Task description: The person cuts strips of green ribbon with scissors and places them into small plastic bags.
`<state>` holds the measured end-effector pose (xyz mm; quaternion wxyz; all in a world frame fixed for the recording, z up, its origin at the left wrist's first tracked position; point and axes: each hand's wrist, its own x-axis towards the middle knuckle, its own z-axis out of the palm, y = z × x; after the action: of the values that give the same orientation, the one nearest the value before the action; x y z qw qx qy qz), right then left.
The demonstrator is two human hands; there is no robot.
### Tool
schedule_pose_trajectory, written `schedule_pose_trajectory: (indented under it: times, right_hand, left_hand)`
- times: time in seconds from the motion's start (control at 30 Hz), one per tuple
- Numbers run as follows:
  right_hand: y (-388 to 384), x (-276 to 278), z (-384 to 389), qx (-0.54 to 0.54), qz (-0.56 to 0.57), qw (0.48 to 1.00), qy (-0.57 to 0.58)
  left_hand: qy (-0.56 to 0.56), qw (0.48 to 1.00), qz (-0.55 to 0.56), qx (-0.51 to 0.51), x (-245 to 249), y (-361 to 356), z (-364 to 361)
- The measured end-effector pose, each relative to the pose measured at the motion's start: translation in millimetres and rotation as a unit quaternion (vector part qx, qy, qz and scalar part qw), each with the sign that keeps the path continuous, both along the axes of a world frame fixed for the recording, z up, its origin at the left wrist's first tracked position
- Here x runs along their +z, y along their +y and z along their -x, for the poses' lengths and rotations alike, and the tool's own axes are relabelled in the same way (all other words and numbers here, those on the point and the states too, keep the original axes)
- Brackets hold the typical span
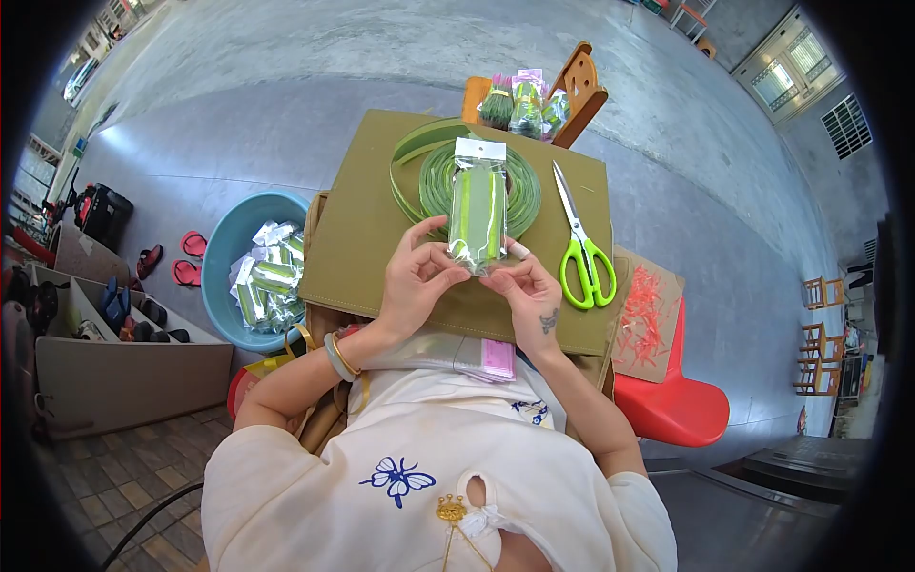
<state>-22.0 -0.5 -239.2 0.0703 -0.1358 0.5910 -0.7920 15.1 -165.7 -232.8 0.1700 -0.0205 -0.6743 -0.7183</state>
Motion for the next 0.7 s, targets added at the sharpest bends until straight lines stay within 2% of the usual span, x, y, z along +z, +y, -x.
schedule_pose_trajectory:
  times: [0.07, 0.13, 0.23, 0.33, 0.37, 0.43, 0.47, 0.53, 0.57, 0.6, 0.63, 0.7]
  right_hand:
    - [-1.2, 7.4, -1.6, -0.001, 0.014, 0.999, -0.048]
    - [0.1, 6.4, -2.3, 0.010, 0.007, 0.999, -0.037]
    - [5.7, 6.7, -2.0, 0.033, 0.055, 0.995, -0.075]
    - [16.9, 0.9, 3.3, 0.063, 0.071, 0.992, -0.087]
    - [17.6, 2.3, 4.1, 0.074, 0.066, 0.992, -0.082]
    - [17.8, 8.1, 4.7, 0.065, -0.044, 0.996, -0.035]
    - [17.0, 14.3, 4.2, 0.061, -0.099, 0.993, -0.012]
    - [8.0, 22.4, -1.0, -0.011, -0.092, 0.995, 0.034]
    - [4.9, 28.4, -3.3, -0.049, -0.088, 0.993, 0.058]
    - [5.2, 41.0, -5.8, -0.104, -0.156, 0.969, 0.162]
    - [9.1, 46.2, -7.3, -0.114, -0.221, 0.935, 0.253]
    - [19.2, 50.0, -11.6, -0.126, -0.340, 0.830, 0.423]
  left_hand:
    - [-0.034, 0.999, -0.038, -0.003, 0.3, 0.0, -0.4]
    - [-0.079, 0.996, -0.045, -0.018, 3.5, -2.1, -1.8]
    - [-0.132, 0.984, -0.072, -0.095, 3.4, -9.2, -3.8]
    - [-0.116, 0.973, -0.153, -0.127, -2.5, -5.9, -2.1]
    - [-0.149, 0.963, -0.187, -0.124, 2.3, -4.7, 0.8]
    - [-0.215, 0.936, -0.255, -0.114, 16.4, -4.5, 12.7]
    - [-0.225, 0.940, -0.227, -0.117, 18.3, -4.7, 19.5]
    - [-0.245, 0.946, -0.170, -0.124, 21.4, -4.0, 31.4]
    - [-0.233, 0.946, -0.196, -0.108, 22.0, -1.7, 33.5]
    - [-0.222, 0.945, -0.221, -0.093, 22.5, 1.1, 35.7]
    - [-0.211, 0.943, -0.247, -0.077, 22.5, 3.9, 37.1]
    - [-0.195, 0.940, -0.276, -0.049, 25.8, 9.6, 34.7]
